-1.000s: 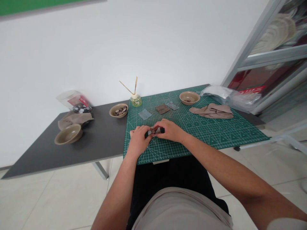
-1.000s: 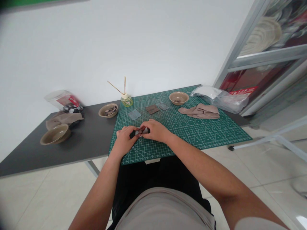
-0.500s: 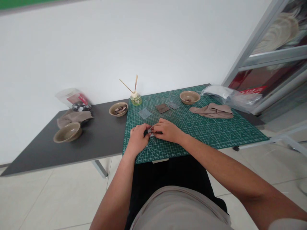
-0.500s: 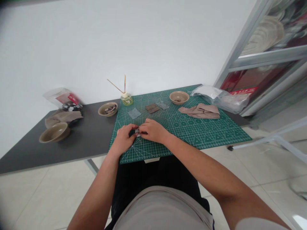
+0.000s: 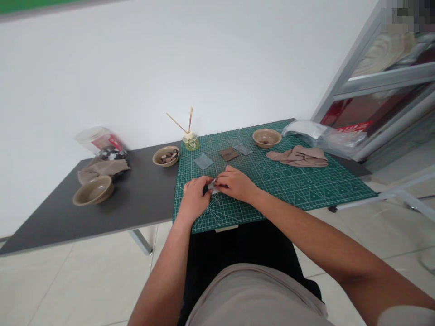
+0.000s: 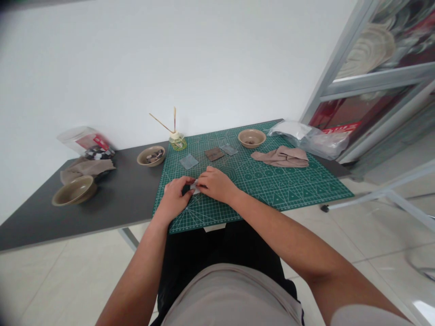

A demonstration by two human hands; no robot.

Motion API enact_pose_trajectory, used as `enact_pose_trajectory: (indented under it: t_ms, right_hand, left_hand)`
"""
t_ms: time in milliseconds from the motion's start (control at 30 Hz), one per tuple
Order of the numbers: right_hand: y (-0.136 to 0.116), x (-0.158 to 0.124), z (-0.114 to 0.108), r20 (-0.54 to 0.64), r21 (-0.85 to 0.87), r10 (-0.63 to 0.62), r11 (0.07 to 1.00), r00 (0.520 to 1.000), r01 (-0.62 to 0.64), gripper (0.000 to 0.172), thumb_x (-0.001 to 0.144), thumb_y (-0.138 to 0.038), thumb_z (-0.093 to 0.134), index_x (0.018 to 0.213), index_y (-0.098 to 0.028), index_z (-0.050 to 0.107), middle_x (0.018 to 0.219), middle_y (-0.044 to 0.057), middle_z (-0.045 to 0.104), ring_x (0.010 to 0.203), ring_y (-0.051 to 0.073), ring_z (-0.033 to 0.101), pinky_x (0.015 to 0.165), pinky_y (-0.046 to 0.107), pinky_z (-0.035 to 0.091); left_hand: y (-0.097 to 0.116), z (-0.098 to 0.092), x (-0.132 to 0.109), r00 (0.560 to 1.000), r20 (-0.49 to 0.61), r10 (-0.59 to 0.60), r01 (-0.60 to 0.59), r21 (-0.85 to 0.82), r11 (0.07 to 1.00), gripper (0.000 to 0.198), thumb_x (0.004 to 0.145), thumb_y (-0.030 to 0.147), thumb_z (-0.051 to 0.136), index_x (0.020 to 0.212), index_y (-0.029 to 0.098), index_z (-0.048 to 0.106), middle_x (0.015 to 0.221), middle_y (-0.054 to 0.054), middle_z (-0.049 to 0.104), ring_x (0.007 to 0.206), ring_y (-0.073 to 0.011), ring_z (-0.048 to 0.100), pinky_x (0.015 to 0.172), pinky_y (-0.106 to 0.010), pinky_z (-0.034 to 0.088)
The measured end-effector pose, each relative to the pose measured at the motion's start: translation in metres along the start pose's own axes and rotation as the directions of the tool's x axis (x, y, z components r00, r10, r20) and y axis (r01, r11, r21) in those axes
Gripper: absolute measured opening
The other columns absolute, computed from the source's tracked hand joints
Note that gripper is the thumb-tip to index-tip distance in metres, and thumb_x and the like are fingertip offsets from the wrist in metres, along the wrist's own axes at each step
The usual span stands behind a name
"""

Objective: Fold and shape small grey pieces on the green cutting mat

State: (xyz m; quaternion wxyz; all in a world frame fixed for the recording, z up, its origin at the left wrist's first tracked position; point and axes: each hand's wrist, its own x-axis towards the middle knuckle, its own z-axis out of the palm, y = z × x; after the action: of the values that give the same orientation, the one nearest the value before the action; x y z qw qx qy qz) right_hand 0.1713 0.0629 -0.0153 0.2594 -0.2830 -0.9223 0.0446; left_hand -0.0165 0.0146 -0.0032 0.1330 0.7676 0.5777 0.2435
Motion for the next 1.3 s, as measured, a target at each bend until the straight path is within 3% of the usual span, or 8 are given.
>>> enact_pose_trajectory:
  t_ms: [133,333,433,633,900,1033,1133,1300]
  right_hand:
    - [-0.0024,0.0000,0.0002,-0.047,-0.106,0.092,0.990,0.995,-0.096,0.015,0.086,-0.024,0.067,0.073,-0.018,0.068,0.075,0.005,0.063,0.083,0.021,0.049,0.077,0.034,0.037]
    - [0.0007,-0.0021,0.0021,0.013,-0.030,-0.021,0.999,1.000,0.021,0.012,0.090,-0.023,0.064,0.082,-0.019,0.071,0.086,0.005,0.069,0.083,0.019,0.050,0.081,0.034,0.038]
    - [-0.0007,-0.0013,0.0012,0.011,-0.053,0.056,0.997,0.998,-0.056,0.011,0.092,-0.025,0.063,0.089,-0.018,0.071,0.089,0.005,0.070,0.085,0.020,0.050,0.082,0.035,0.038]
    - [-0.0064,-0.0011,-0.0031,-0.018,-0.165,0.189,0.968,0.982,-0.190,0.010,0.089,-0.024,0.065,0.082,-0.018,0.069,0.091,0.007,0.065,0.089,0.023,0.048,0.081,0.035,0.038]
    - [-0.0002,-0.0036,0.0020,-0.012,-0.026,0.042,0.999,0.999,-0.042,0.010,0.091,-0.023,0.063,0.086,-0.018,0.070,0.090,0.006,0.068,0.087,0.020,0.052,0.083,0.034,0.041]
    - [-0.0001,-0.0047,0.0010,-0.013,-0.026,0.080,0.996,0.997,-0.081,0.008,0.085,-0.024,0.069,0.079,-0.018,0.068,0.087,0.006,0.065,0.088,0.022,0.051,0.080,0.034,0.042]
    - [0.0014,-0.0035,0.0013,-0.022,-0.051,0.137,0.989,0.990,-0.138,0.008,0.088,-0.023,0.065,0.082,-0.018,0.067,0.088,0.007,0.065,0.089,0.023,0.051,0.083,0.036,0.042]
    - [-0.0001,-0.0016,0.0009,0.041,0.085,0.069,0.994,0.997,-0.072,0.005,0.092,-0.021,0.063,0.092,-0.018,0.067,0.093,0.005,0.070,0.088,0.020,0.055,0.083,0.033,0.044]
  left_hand:
    - [0.0000,0.0001,0.0001,1.000,0.000,-0.007,0.007,-0.014,1.000,0.026,0.082,0.016,0.056,0.106,0.026,0.061,0.111,-0.004,0.071,0.109,-0.0277,0.060,0.101,-0.050,0.038]
    - [0.0005,-0.0001,-0.0003,1.000,-0.008,0.004,-0.004,-0.006,1.000,0.026,0.082,0.016,0.057,0.106,0.026,0.061,0.111,-0.004,0.071,0.108,-0.0280,0.060,0.101,-0.051,0.039]
    - [0.0003,0.0000,-0.0001,1.000,-0.009,-0.014,0.014,-0.034,0.999,0.030,0.082,0.016,0.057,0.111,0.026,0.058,0.110,-0.005,0.071,0.108,-0.0273,0.060,0.100,-0.050,0.040]
    - [0.0009,-0.0004,-0.0001,1.000,-0.004,-0.020,0.020,-0.053,0.998,0.032,0.082,0.016,0.058,0.112,0.026,0.057,0.109,-0.005,0.070,0.109,-0.0271,0.060,0.100,-0.048,0.041]
    - [0.0009,0.0000,-0.0002,1.000,-0.005,-0.020,0.020,-0.050,0.999,0.030,0.083,0.017,0.057,0.111,0.026,0.057,0.111,-0.004,0.070,0.109,-0.0263,0.059,0.100,-0.047,0.041]
    - [0.0010,0.0005,-0.0005,1.000,-0.008,-0.013,0.013,-0.022,1.000,0.026,0.083,0.019,0.058,0.108,0.026,0.059,0.110,-0.004,0.071,0.108,-0.0266,0.060,0.101,-0.048,0.039]
    - [0.0011,0.0004,-0.0012,1.000,-0.012,0.005,-0.005,-0.007,1.000,0.026,0.084,0.020,0.058,0.109,0.026,0.060,0.110,-0.004,0.071,0.109,-0.0263,0.060,0.102,-0.048,0.038]
    - [0.0008,0.0002,-0.0017,0.998,-0.014,0.060,-0.060,0.009,0.998,0.027,0.085,0.029,0.063,0.112,0.025,0.062,0.111,-0.004,0.070,0.107,-0.0257,0.060,0.100,-0.044,0.039]
